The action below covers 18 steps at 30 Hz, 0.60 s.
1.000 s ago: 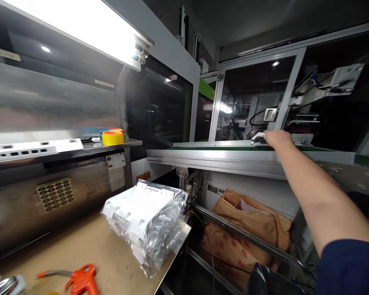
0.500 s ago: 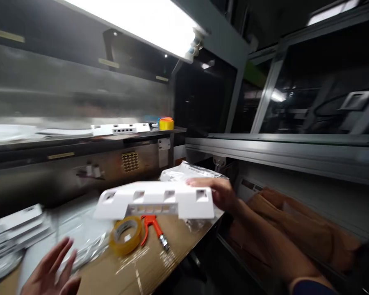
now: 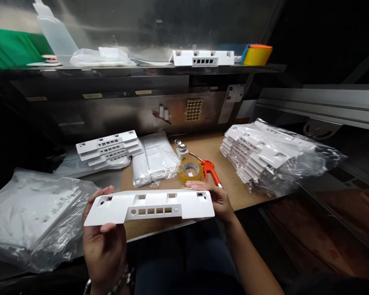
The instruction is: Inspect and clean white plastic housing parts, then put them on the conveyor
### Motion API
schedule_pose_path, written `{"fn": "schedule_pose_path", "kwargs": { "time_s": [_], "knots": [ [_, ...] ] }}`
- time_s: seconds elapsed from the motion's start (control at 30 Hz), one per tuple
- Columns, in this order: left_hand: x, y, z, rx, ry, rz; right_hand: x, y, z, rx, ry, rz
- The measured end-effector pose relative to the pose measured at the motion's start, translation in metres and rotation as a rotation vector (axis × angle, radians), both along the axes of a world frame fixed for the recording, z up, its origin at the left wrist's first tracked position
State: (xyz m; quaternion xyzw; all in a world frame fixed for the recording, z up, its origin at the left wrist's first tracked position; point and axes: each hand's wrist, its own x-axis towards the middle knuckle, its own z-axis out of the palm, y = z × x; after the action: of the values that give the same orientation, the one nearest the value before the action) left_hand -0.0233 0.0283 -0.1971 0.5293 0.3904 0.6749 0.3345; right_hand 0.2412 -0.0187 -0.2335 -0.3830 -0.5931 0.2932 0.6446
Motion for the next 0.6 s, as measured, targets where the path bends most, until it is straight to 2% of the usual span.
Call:
{"fn": "schedule_pose_path", "kwargs": {
  "time_s": [0.17, 0.37, 0.6],
  "knots": [
    [0.000, -0.009, -0.001, -0.001, -0.132, 0.022, -0.006, -0.006, -0.002, -0.105, -0.046, -0.060],
    [0.007, -0.015, 0.005, 0.018, -0.103, 0.065, -0.004, -0.009, -0.005, -0.097, -0.127, -0.149],
    [0.007, -0.022, -0.005, 0.026, -0.069, 0.059, -0.002, -0.008, -0.013, -0.090, -0.135, -0.225]
  ]
}}
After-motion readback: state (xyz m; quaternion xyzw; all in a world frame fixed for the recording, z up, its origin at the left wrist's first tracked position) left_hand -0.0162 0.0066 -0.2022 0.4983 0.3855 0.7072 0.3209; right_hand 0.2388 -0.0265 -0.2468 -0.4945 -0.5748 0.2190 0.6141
